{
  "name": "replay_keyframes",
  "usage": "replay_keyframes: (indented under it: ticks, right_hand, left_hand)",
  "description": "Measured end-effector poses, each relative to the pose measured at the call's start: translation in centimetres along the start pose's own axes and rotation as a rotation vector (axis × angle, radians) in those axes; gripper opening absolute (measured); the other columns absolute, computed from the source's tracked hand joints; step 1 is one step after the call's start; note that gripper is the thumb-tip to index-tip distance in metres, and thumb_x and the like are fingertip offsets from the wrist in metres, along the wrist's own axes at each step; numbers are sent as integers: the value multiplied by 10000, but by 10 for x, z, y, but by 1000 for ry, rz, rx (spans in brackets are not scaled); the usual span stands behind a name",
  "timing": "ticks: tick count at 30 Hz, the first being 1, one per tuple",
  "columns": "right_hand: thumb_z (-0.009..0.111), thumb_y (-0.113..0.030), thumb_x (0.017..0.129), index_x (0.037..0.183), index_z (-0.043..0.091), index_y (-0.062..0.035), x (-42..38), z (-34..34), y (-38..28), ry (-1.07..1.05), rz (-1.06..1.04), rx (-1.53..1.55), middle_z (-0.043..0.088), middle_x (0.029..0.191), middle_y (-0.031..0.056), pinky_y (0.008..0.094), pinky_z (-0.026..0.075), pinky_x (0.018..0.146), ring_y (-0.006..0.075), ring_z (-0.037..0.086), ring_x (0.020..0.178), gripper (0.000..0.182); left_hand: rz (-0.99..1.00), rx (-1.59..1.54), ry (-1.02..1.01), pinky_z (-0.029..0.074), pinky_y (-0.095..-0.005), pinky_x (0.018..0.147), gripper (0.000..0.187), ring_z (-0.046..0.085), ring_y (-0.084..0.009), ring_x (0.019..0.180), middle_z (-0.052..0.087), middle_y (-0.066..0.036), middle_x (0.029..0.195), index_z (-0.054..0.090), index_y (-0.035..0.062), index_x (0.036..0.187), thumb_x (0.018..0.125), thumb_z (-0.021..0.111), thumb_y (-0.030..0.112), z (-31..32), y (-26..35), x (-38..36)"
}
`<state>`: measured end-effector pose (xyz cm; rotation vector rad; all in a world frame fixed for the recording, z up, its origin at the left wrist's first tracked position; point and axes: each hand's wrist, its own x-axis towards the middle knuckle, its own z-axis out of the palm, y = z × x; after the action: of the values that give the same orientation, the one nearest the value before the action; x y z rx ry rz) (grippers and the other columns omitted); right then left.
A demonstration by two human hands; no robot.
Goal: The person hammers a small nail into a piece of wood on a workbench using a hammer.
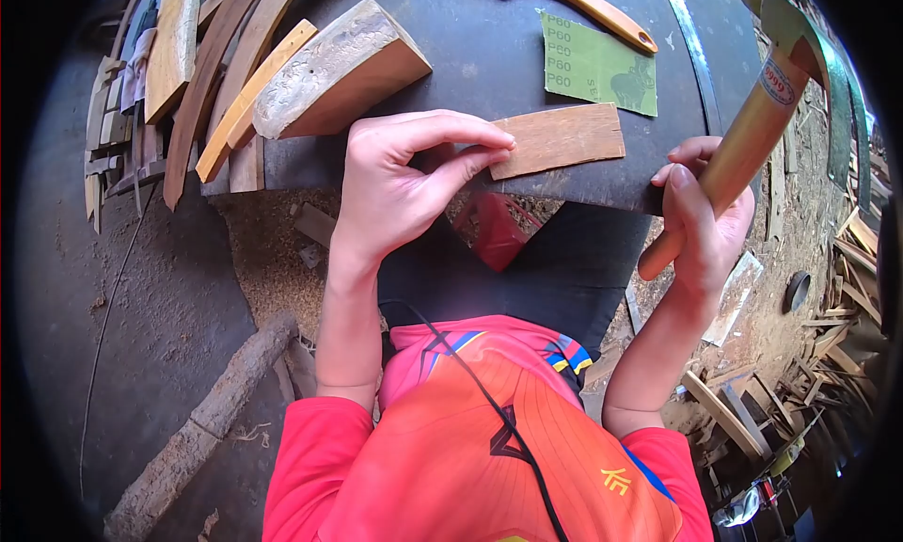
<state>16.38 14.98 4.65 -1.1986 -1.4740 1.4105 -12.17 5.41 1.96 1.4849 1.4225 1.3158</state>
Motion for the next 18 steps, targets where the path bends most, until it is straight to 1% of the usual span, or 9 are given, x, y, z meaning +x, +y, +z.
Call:
replay_keyframes:
  ticks: [8,11,18]
  right_hand:
    - [778,-102,916,1101,730,-2,0,1,-1,5,-1,5,600,751,-49,211,330,575,19,495,623,216]
    - [779,-106,915,1098,734,-6,0,3,-2,15,2,8,600,746,-48,212,331,574,21,497,622,213]
    - [784,-109,908,1080,752,-14,0,1,0,11,-11,-25,600,730,-49,223,339,572,28,500,616,199]
  left_hand:
    - [-5,19,12,644,-322,893,185,813,-202,952,841,-133,1000,835,-30,1032,887,793,-136,1,1,1]
    - [-37,49,12,643,-325,898,184,812,-202,951,841,-133,1001,834,-33,1037,892,789,-136,1,1,0]
    - [-20,73,23,642,-326,900,182,812,-200,948,840,-134,998,835,-30,1039,897,789,-132,2,0,0]
